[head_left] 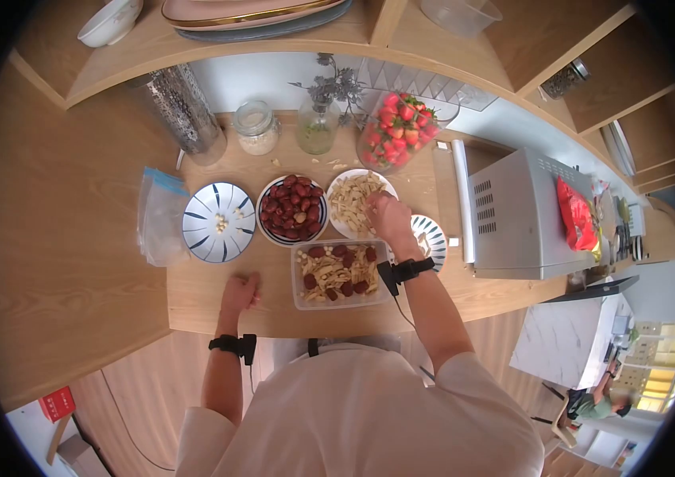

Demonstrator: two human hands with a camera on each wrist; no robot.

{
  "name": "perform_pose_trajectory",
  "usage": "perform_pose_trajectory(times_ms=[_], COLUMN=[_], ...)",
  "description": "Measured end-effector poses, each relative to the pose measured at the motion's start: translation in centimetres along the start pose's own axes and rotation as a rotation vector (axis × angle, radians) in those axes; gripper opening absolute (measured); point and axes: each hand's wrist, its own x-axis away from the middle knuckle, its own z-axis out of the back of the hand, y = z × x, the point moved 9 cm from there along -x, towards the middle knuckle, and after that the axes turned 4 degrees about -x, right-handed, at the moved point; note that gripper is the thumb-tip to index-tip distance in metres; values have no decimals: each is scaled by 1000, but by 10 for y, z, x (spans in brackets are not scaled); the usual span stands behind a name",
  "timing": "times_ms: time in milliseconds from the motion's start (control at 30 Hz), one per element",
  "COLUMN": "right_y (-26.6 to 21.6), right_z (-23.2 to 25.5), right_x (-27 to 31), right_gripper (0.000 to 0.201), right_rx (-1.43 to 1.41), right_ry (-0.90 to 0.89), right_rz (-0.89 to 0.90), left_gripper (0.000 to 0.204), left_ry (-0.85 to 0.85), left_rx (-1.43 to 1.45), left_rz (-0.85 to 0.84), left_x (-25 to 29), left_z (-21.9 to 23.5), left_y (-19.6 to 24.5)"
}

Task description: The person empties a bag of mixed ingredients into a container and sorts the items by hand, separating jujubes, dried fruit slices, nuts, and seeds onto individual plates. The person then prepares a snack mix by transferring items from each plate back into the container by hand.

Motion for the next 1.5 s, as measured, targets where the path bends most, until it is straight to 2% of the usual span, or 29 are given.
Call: perform_pose_trajectory(times_ms=[167,400,500,567,667,1000,1167,1400,1500], right_y=[11,16,19,19,23,18,19,26,20], right_z=[-24,-34,-39,-48,-49,-38,-37,-29,-17], right_x=[-4,-5,-8,-12,-11,-5,-4,0,5], right_gripper=[37,40,35,33,22,17,8,8,6], right_rx=[102,65,34,109,47,-76,-119,-219,-247], right_ry=[-62,-101,-72,-111,-86,-3,5,18,25], right_rz=[-67,-128,-95,-49,-105,-51,-21,-34,44], left_gripper=[59,61,61,62,61,61,61,58,57], left_ry=[-2,5,10,13,14,-15,-29,-46,-36], left_rx=[-12,-44,-53,-57,-49,-36,-31,-14,-9], left_rz=[7,8,10,9,4,42,64,53,44], left_x=[-1,2,1,0,0,-5,-10,-12,-11], left_z=[0,1,1,1,2,1,1,0,-1], left_y=[-2,3,2,2,3,-1,-5,-7,-5])
